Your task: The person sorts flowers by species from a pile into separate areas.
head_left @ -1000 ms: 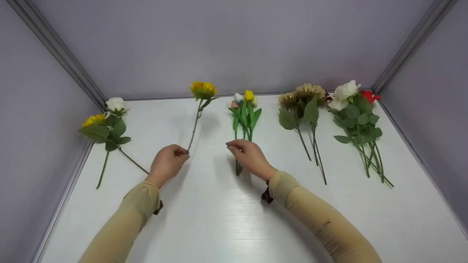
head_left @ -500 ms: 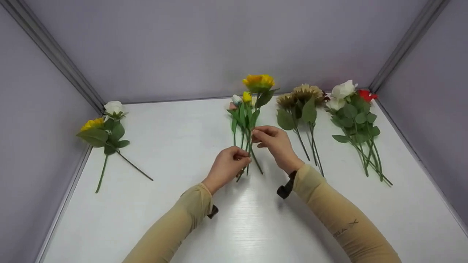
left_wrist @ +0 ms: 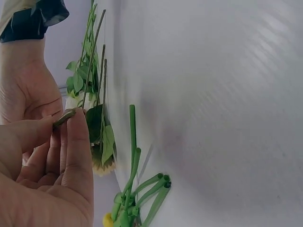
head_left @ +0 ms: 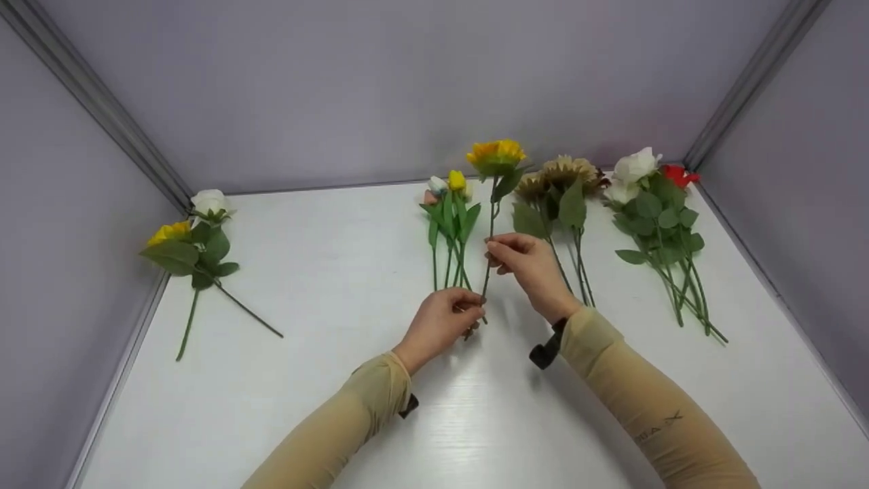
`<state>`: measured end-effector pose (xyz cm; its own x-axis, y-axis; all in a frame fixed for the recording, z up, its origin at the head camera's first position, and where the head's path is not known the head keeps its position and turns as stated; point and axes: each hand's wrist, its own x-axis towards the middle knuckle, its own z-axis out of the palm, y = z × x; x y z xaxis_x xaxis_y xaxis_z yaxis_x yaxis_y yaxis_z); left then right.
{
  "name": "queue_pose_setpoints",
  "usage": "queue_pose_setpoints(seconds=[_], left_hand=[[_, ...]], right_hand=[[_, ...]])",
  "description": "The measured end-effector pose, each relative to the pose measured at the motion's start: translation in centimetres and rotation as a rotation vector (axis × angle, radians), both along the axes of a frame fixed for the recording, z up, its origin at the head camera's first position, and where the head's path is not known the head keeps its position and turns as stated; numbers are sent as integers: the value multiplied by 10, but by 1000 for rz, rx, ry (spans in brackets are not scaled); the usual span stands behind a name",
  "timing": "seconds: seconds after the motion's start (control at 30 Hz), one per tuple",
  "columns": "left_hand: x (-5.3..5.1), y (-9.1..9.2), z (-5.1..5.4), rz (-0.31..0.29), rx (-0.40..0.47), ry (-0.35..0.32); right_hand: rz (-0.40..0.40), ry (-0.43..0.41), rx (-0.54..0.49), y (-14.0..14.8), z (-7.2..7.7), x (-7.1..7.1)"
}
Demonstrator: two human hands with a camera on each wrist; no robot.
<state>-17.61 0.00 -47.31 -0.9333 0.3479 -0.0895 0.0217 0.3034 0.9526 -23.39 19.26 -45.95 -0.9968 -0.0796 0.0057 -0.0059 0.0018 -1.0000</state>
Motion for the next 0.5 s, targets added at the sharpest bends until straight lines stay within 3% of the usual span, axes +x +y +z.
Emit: queue_pose_setpoints(seconds=[0.5], left_hand=[[4,17,-4,-13,-17,9]], right_hand=[[-25,-12,112,10,3,0]])
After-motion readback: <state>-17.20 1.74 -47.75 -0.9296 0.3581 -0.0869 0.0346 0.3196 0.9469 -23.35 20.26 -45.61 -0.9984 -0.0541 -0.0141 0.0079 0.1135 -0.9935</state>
